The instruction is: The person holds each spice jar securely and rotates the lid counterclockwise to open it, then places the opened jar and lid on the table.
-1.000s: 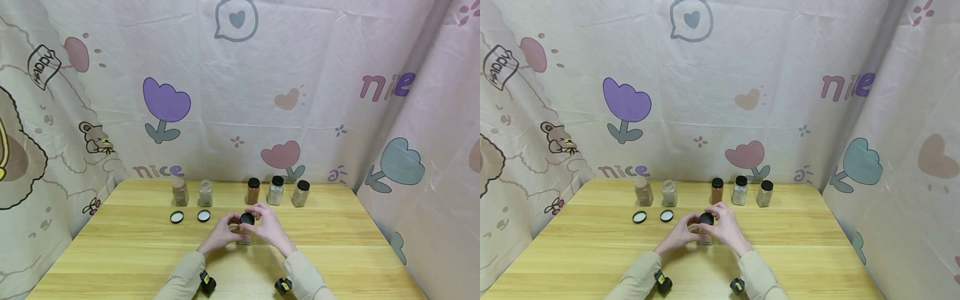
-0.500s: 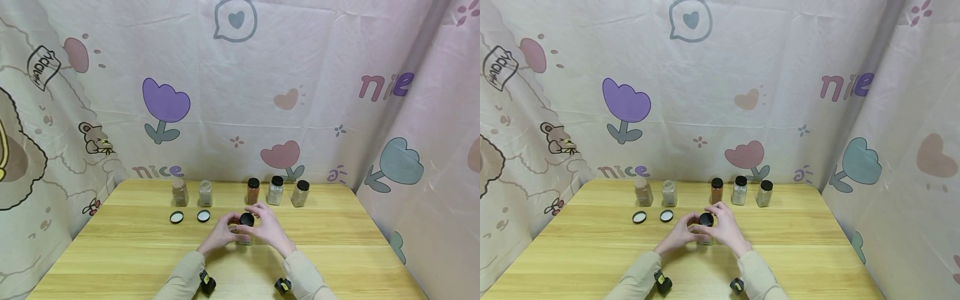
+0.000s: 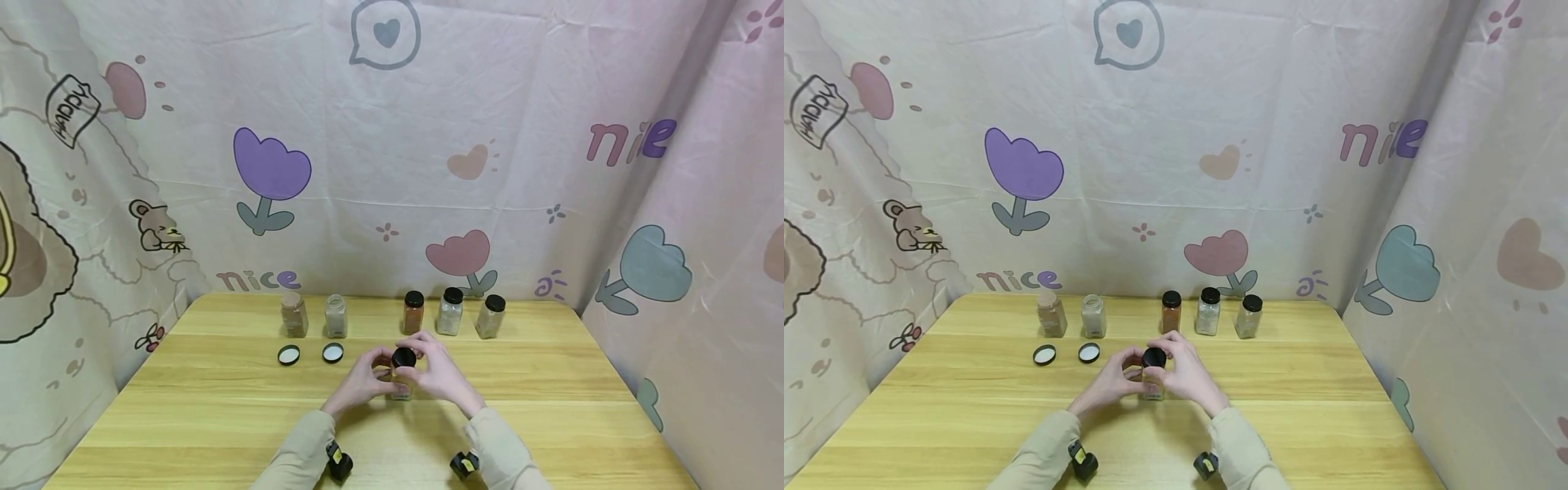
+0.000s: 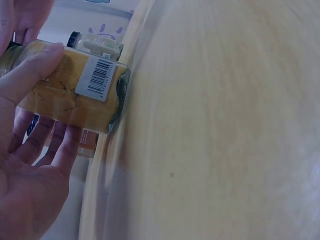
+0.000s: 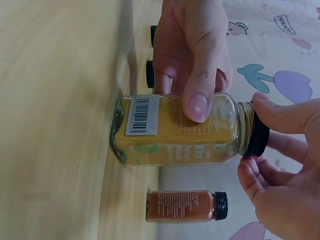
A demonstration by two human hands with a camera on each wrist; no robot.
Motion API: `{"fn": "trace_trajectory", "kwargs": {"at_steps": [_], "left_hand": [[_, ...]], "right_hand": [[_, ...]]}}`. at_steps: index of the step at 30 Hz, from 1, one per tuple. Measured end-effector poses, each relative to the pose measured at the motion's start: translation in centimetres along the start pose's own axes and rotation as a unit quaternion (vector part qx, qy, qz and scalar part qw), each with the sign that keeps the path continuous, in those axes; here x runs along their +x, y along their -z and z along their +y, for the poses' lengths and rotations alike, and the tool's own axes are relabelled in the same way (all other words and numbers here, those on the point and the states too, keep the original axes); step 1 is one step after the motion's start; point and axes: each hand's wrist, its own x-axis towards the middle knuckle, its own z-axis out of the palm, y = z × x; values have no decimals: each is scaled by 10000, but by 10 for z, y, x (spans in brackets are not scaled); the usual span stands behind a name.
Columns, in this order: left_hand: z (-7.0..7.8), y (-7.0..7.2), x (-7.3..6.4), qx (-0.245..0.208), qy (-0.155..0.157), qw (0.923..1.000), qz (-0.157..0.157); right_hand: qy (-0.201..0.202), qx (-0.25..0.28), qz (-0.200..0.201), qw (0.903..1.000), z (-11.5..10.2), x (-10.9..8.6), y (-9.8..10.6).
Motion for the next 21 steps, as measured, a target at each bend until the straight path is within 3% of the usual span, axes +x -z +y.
{"fn": "trace_trajectory", "kwargs": {"at_steps": [8,14,17,21], "left_hand": [[0,0,0,-12,60,10000,-66],[-1,0,0,-33,103,9999,-56],[-1,0,0,-16,123,9999,-12],[-1,-1,1,56,86,9999,49]], "right_hand": [[157,539,-458,9974,4,-2,4],[198,1192,-527,9913,13,-4,4],[297,1727,-479,9834,20,-4,2],[416,2568,-325,9650,28,-4,0]]}}
